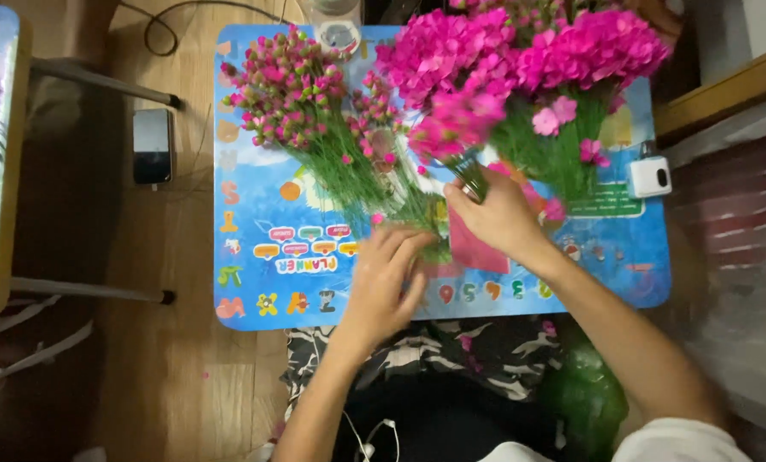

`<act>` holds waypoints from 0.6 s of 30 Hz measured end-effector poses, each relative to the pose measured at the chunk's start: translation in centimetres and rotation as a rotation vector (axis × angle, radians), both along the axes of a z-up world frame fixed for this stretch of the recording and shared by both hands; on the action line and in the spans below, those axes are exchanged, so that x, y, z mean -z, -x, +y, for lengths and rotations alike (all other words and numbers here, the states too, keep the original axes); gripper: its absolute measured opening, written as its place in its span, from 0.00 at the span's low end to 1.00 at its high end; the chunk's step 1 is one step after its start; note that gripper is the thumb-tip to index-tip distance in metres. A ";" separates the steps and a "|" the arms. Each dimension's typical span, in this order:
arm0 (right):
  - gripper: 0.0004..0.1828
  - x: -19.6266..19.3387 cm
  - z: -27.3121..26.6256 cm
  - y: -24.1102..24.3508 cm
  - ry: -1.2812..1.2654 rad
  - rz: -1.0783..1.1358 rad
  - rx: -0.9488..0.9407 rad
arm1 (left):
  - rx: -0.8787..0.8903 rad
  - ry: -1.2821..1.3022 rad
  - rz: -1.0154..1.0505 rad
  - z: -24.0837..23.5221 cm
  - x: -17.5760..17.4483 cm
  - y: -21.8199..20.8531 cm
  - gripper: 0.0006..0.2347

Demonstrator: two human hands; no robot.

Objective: The person is selecting and grouping pink flowers and green foliage to create floral arrangements on a small table.

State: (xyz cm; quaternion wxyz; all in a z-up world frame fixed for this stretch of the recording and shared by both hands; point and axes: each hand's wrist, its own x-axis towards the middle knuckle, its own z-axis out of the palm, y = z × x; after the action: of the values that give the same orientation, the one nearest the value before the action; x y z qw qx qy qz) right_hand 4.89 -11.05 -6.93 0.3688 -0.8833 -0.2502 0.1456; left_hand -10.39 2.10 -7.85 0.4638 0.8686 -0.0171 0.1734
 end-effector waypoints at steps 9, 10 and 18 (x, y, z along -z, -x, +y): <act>0.31 0.3 6.9 -0.4 0.393 0.104 0.115 | -0.228 -0.601 -0.212 2.1 5.0 -0.6 0.16; 0.31 0.6 7.1 -0.4 0.401 0.102 0.115 | -0.230 -0.593 -0.212 2.2 5.0 -0.6 0.16; 0.31 2.4 7.7 -1.4 0.449 0.045 -0.025 | -0.229 -0.528 -0.189 2.3 4.8 -0.3 0.14</act>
State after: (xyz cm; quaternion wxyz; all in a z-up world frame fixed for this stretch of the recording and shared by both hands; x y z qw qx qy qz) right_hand 6.32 -3.37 -9.32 0.1666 -0.9366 -0.2141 0.2218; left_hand -10.12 4.40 -12.64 0.1960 0.9354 -0.0069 0.2943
